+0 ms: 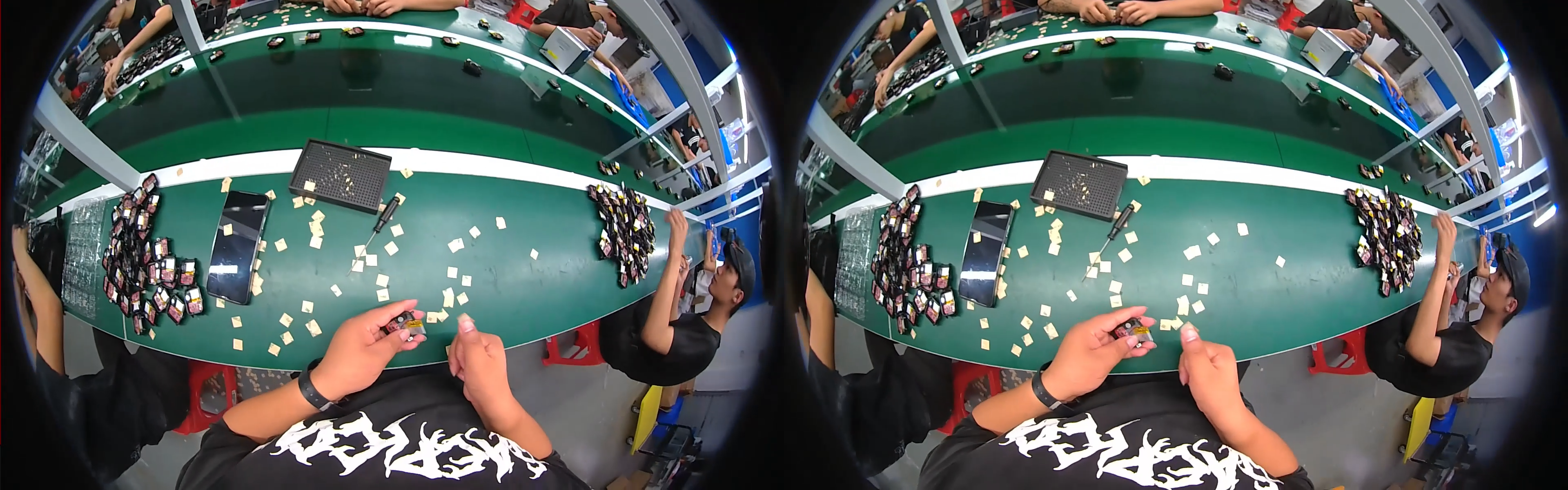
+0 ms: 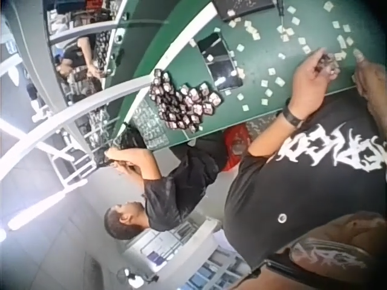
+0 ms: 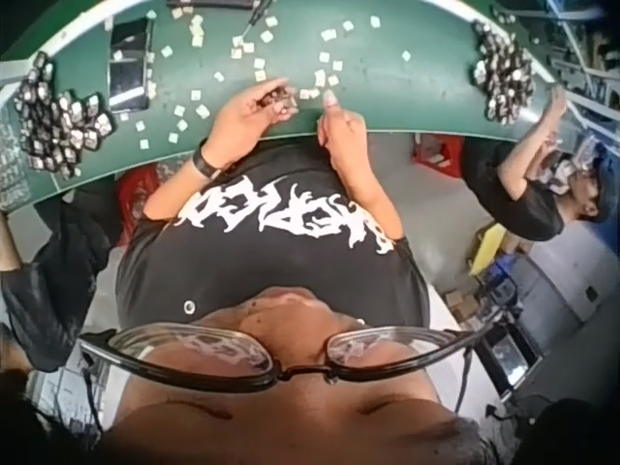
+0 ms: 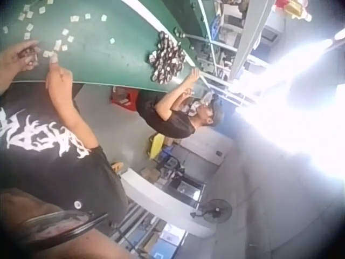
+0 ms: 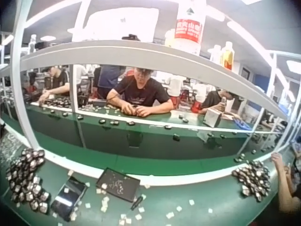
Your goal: Assembling small electronic components for smartwatches on an industrial assembly line.
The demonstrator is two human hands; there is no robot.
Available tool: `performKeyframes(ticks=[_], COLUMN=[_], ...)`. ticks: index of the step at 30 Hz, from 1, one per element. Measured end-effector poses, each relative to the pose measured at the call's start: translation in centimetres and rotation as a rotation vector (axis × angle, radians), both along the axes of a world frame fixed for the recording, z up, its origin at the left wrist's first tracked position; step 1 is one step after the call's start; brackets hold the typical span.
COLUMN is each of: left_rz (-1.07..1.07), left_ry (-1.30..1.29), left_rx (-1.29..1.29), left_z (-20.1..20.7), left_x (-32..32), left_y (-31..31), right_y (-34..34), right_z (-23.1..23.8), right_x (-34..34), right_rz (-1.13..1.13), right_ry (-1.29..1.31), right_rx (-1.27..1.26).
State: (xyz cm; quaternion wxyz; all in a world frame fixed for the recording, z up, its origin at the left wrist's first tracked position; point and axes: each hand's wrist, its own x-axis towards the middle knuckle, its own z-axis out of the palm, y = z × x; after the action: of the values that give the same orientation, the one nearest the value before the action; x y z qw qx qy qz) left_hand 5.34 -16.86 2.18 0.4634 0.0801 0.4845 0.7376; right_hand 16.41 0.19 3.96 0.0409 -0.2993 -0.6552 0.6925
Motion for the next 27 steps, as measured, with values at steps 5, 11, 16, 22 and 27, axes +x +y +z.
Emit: performKeyframes(ticks=[5,11,16,22,27], left_rz=[0.027,0.008,0.011,0.081,0.016], left_ry=[0.09,0.206,0.265,0.204,0.518], left_rx=[-0.05,-0.186,-0.244,-0.134,-0.219], left_z=[-0.5,-0.7,-0.5,-0.6,-0.7], left_x=[1.0,1.8,1.7,1.7,1.8], left_y=[0.0,0.0,0.4,0.5,-0.4], right_y=[0.3,-1.1,-1.2,-1.8,-2.0], right_z=[-0.1,1.2,1.3,0.6,0.5], right_x=[0.8,1.0,0.6,0.4,-0.7], right_rz=[0.154,0.231,0.238,0.181,0.135], right_ry=[-0.07,-0.036,-0.209,-0.153,-0.191], right_rx=[-0.116,-0.082,-0.185,-0.289,-0.392])
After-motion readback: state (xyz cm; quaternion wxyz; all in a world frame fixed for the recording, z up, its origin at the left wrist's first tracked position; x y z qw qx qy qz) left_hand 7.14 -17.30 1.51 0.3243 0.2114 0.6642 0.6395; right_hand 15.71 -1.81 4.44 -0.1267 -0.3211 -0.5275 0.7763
